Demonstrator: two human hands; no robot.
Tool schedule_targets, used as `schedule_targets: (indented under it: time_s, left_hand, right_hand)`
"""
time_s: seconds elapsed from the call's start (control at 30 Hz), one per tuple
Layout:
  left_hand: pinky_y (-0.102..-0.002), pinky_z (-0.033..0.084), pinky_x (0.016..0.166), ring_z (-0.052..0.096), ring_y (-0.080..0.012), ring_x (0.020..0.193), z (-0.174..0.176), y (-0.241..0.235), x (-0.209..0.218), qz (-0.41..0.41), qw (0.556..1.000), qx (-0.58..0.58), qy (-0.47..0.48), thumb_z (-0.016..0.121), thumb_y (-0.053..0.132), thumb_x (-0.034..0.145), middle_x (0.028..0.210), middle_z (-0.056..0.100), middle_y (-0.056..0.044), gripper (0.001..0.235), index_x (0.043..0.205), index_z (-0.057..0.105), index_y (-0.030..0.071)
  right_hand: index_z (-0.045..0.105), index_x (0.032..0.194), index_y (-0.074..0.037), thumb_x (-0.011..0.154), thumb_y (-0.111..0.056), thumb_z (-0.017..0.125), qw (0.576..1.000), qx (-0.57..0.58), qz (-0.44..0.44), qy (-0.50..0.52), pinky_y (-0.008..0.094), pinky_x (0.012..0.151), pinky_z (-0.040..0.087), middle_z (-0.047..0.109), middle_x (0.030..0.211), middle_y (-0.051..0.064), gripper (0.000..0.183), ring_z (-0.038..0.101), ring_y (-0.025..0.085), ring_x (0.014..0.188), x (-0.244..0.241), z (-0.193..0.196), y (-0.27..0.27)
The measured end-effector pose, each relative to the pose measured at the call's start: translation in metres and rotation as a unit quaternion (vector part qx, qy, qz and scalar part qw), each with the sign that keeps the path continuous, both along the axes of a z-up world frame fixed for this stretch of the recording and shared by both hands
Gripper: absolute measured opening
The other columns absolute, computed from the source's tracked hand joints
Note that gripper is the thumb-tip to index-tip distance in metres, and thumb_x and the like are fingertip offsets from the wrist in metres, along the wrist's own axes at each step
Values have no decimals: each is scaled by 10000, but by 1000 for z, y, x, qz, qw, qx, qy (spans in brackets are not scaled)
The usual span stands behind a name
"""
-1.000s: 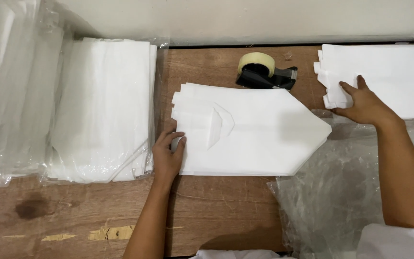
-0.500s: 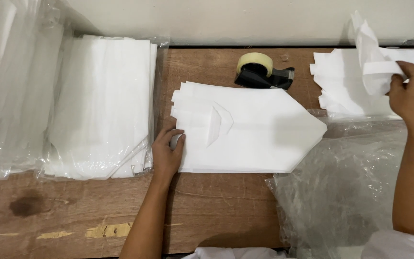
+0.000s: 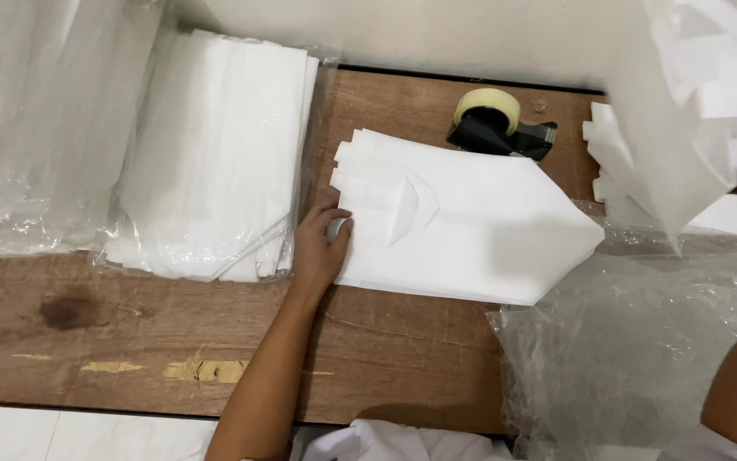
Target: Folding white bags and placing them into clear plastic sleeves for packaging.
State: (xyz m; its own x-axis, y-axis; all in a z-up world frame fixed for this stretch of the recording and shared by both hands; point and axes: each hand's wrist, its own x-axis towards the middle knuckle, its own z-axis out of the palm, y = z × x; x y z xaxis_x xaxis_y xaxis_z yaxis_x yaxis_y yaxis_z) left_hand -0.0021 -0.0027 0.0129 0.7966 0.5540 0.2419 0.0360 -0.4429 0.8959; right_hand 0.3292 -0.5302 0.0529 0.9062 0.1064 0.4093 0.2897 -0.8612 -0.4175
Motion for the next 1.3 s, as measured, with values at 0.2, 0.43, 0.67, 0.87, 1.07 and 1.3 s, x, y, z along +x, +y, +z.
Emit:
schedule_targets:
  time_s: [0.2,0.43,0.67,0.87,1.07,1.3]
  left_hand:
    - [-485,461,962,575,-376,1131,-2,0,-1,1,1000,-17,-8,599,99,919,1170,610,-217,138,970,677,-2]
    - [-441,472,885,576,-270,1021,44,-8,-13,5,990,-134,-34,217,374,1037,1072,644,-210,543,1027,625,15]
    - [-507,379,1040,497,-361,1225,20,3,-9,-16,982,-178,-55,113,464,1017,1270,561,-253,632,1333,435,21]
    - [-452,396,1023,545,-309,1158,6,6,-5,-25,973,-213,-88,89,363,1033,1212,605,-208,583,1263,496,15]
    - [-395,408,990,556,-265,1099,-6,9,-1,-31,964,-216,-152,148,318,1048,1141,633,-178,537,1170,567,4]
    - [-445,333,1083,495,-292,1214,-2,10,0,-91,963,-207,-146,368,436,962,1272,552,-172,521,1241,503,18]
  right_hand:
    - [301,1502,-10,860,245,571,952,67,297,-25,339,451,469,241,1539,279,741,552,369,590,-234,163,270]
    - [330,1446,-156,804,129,379,866,-3,470,168,503,959,485,-149,1514,295,704,594,454,1040,-277,123,367]
    - [242,1462,-110,840,127,364,821,-27,544,172,522,947,491,-98,1477,394,677,598,523,983,-294,92,403]
    - [296,1444,-208,868,-161,601,813,-41,543,205,458,752,586,-50,1527,309,654,692,414,796,-280,82,375]
    - [486,1319,-174,894,-396,555,850,-238,408,233,356,665,601,543,1299,134,484,735,243,851,-243,82,320]
    - [439,1368,-155,895,-406,571,793,-390,355,304,452,880,553,361,1448,162,551,385,378,1335,-217,61,289]
